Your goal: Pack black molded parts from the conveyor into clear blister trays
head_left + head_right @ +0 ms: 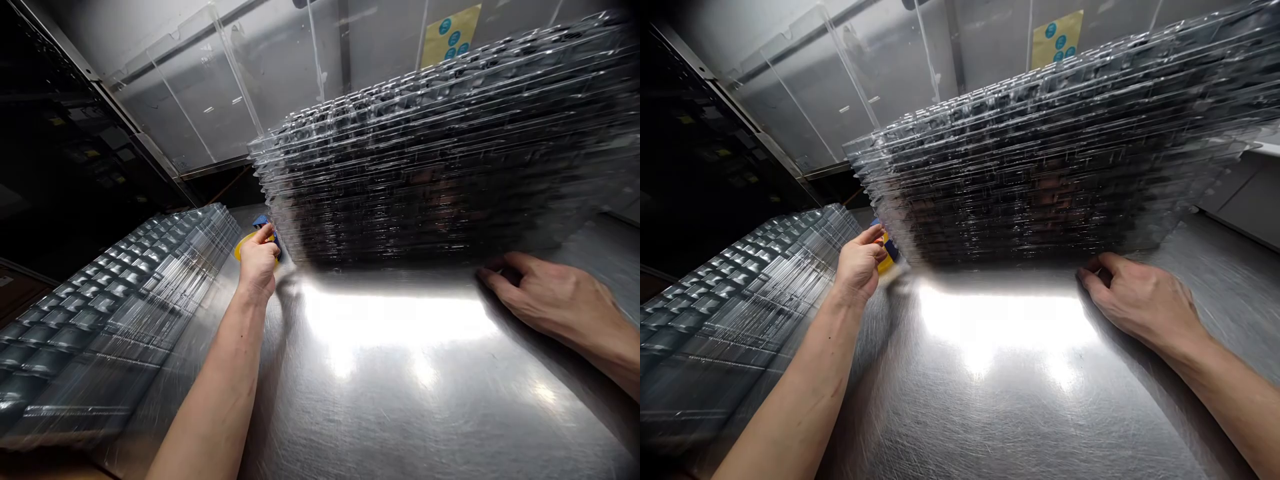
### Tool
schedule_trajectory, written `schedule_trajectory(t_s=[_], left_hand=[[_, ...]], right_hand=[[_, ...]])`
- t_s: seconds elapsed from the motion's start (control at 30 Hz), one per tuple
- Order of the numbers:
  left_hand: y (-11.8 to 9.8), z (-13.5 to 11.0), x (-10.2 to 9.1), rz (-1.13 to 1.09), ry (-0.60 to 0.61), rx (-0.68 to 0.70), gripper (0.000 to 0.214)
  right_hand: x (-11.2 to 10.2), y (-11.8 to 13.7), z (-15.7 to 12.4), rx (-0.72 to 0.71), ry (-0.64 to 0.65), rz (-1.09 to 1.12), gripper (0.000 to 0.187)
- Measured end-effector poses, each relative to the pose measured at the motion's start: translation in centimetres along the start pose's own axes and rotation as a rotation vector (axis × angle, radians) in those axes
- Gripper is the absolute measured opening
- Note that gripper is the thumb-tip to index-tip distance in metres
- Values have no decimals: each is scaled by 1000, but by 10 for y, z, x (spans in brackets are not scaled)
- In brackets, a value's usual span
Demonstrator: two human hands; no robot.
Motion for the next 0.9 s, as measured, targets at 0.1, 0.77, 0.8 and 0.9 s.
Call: schedule_trajectory(t_s=[0.1,0.77,0.8,0.9], left_hand=[[2,-2,2,-2,17,-12,53],[25,5,-11,133,0,47,62],[25,5,-12,152,-1,58,62],[24,4,-14,193,-7,74,62]], right_hand=[[0,1,-1,9,24,4,43],[1,-3,0,42,47,-60,48],[1,-3,0,41,44,-63,48],[1,-5,0,52,50,-70,48]])
Point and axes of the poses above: each hand's wrist, its own z-axis towards the middle knuckle, its own x-axis out of the palm, y = z × x, the point moved 9 cm from there along z, towards the middle knuckle, and after that the axes turned 3 degrees about -x, right-handed, at the moved point
